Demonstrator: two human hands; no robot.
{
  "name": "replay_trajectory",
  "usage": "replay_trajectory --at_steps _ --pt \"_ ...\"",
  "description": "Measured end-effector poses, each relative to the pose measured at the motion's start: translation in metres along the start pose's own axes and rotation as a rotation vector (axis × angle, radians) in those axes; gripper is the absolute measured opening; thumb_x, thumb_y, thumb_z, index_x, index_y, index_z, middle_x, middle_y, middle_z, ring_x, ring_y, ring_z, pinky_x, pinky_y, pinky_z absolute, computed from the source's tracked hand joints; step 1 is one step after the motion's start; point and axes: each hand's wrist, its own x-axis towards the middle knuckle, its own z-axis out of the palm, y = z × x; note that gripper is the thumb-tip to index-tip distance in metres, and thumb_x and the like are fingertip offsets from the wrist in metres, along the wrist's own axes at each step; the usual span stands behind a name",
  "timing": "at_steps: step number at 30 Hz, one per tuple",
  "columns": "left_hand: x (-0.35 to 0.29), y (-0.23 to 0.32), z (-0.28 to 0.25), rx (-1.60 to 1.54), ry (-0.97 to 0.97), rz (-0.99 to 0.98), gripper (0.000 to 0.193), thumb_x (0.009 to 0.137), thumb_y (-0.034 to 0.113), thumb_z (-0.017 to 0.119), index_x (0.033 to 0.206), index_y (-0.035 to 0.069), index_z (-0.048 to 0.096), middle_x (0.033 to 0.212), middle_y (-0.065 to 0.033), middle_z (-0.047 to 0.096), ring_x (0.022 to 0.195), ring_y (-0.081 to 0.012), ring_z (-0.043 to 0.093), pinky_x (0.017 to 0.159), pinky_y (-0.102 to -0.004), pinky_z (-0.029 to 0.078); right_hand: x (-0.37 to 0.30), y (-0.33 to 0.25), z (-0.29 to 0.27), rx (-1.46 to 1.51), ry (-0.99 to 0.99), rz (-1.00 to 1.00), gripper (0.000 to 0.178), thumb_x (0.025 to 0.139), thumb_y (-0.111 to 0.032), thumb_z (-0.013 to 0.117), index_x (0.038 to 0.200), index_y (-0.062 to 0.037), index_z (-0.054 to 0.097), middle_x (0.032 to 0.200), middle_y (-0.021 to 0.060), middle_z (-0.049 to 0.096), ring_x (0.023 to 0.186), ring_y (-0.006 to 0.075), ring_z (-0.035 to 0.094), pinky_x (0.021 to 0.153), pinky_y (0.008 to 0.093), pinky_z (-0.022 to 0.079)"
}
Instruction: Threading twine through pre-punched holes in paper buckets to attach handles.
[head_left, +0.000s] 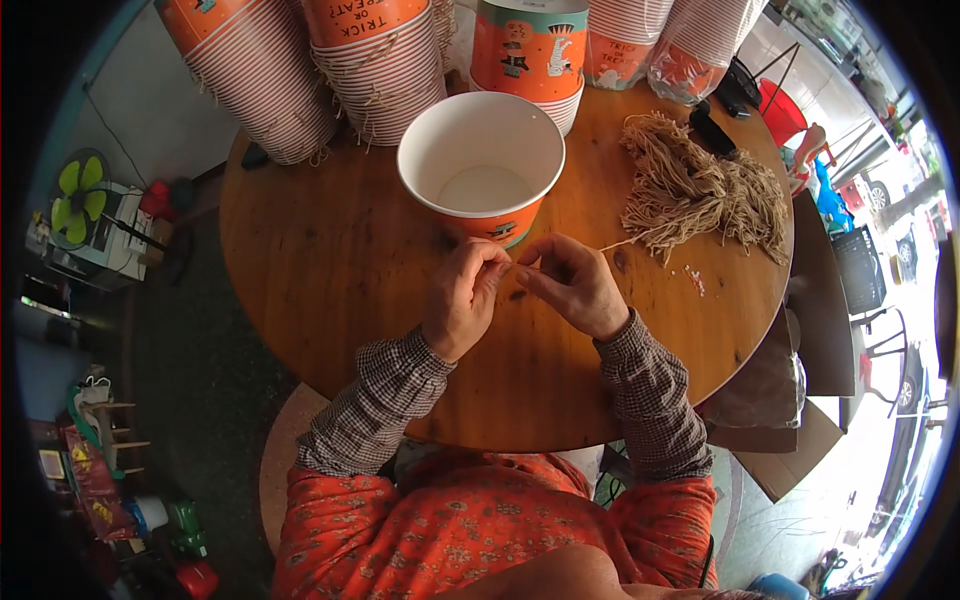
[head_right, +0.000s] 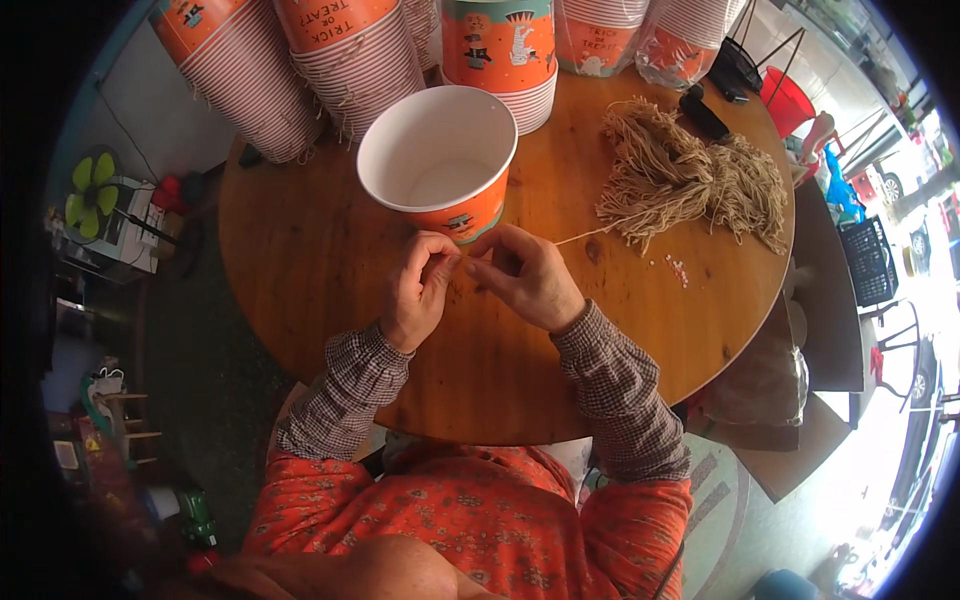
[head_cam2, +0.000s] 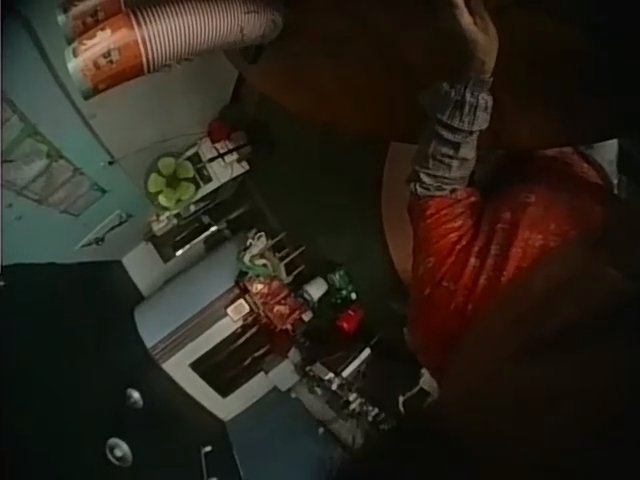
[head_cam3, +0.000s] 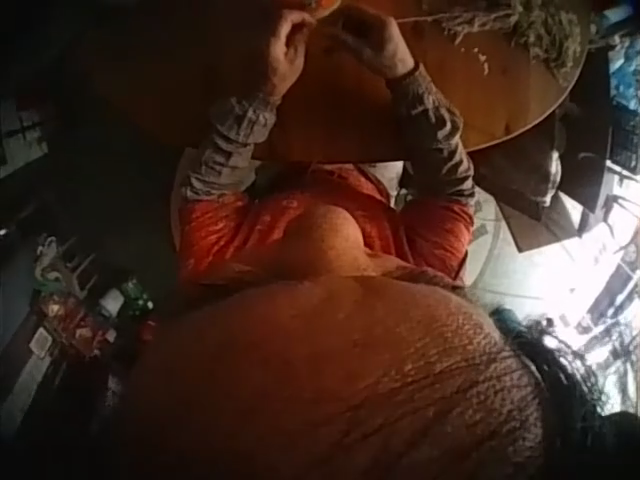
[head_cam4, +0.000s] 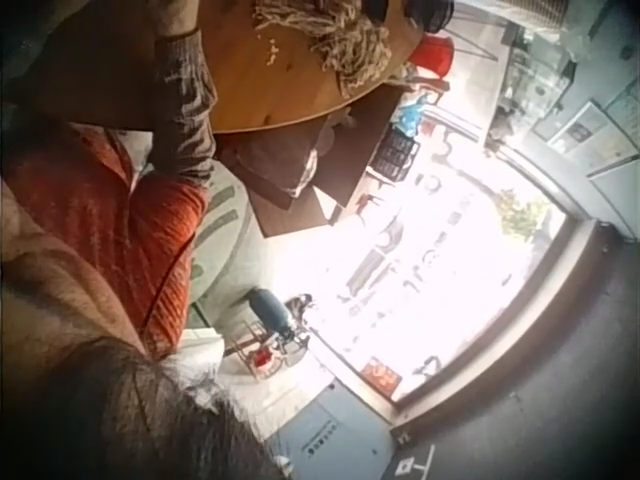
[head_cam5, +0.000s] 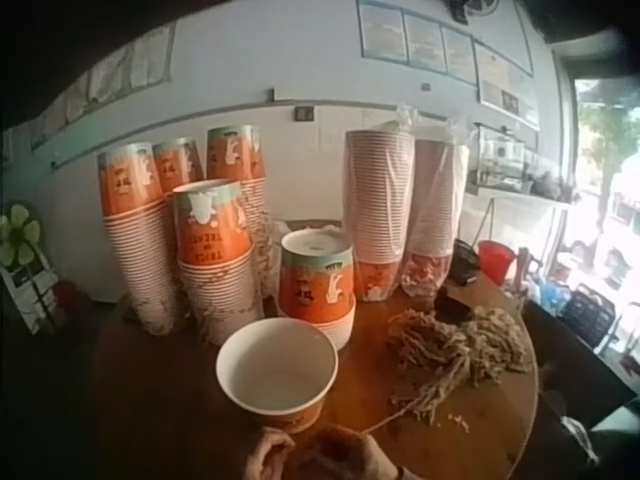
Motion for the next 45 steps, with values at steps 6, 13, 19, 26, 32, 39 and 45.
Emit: replay_trajectory --at_steps 6,13,19,26,32,39,45 --pt "0.002 0.000 -0.004 0.138 0.013 0.166 0.010 0.087 -0.001 0.061 0.096 0.003 0.057 0.089 -0.0104 0.061 0.083 -0.0266 0.060 0.074 -0.0351 0.047 -0.001 0.011 0.004 0.008 0.072 -0.024 0.011 0.089 -0.010 0.067 0.092 -0.0015 0.060 0.070 -0.0054 0.056 0.060 -0.0001 0.048 0.053 0.0171 0.039" --pt "0.035 -0.011 -0.052 0.579 0.289 0.285 0.058 0.073 -0.011 0.040 0.128 0.002 0.054 0.136 -0.0172 0.049 0.132 -0.0404 0.040 0.106 -0.0449 0.036 0.002 0.008 -0.003 0.296 0.129 0.048 0.011 0.091 -0.011 0.064 0.091 -0.0006 0.060 0.068 -0.0055 0.054 0.059 0.0007 0.049 0.051 0.0183 0.040" --pt "0.057 -0.037 -0.082 0.551 0.105 0.257 0.039 0.081 -0.011 0.055 0.115 0.006 0.063 0.126 -0.0081 0.058 0.131 -0.0318 0.045 0.107 -0.0418 0.039 0.002 0.008 0.000 0.386 0.117 -0.013 0.013 0.091 -0.013 0.065 0.091 -0.0015 0.058 0.071 -0.0041 0.056 0.059 0.0008 0.050 0.049 0.0177 0.042" --pt "0.047 0.011 -0.034 0.560 0.077 0.321 0.017 0.079 0.008 0.073 0.095 0.007 0.065 0.089 -0.0053 0.063 0.085 -0.0220 0.062 0.078 -0.0384 0.048 0.004 0.017 -0.002 0.386 0.284 -0.140 0.011 0.093 -0.012 0.063 0.095 -0.0026 0.057 0.082 -0.0015 0.059 0.069 0.0038 0.057 0.057 0.0192 0.050" --pt "0.039 0.029 -0.020 0.384 0.136 0.228 0.017 0.081 0.003 0.070 0.097 0.002 0.064 0.087 -0.0085 0.063 0.076 -0.0258 0.063 0.064 -0.0350 0.051 0.002 0.006 0.009 0.542 0.343 -0.255 0.009 0.094 -0.004 0.059 0.102 -0.0007 0.058 0.113 0.0061 0.056 0.090 0.0099 0.062 0.073 0.0237 0.054" --pt "0.031 0.042 -0.015 0.224 0.072 0.110 0.016 0.086 0.000 0.066 0.102 -0.003 0.063 0.092 -0.0112 0.063 0.078 -0.0204 0.066 0.063 -0.0284 0.055 0.002 0.004 0.018 0.598 0.365 -0.343 0.008 0.093 -0.001 0.057 0.101 0.0004 0.059 0.132 0.0111 0.048 0.094 0.0097 0.061 0.080 0.0263 0.055" --pt "0.028 0.045 -0.013 0.206 0.029 0.141 0.015 0.087 -0.001 0.065 0.102 -0.004 0.063 0.094 -0.0098 0.062 0.077 -0.0172 0.065 0.063 -0.0265 0.054 0.001 0.001 0.018 0.550 0.379 -0.307 0.008 0.089 -0.002 0.063 0.096 -0.0020 0.059 0.131 0.0089 0.044 0.091 0.0056 0.056 0.076 0.0230 0.056"
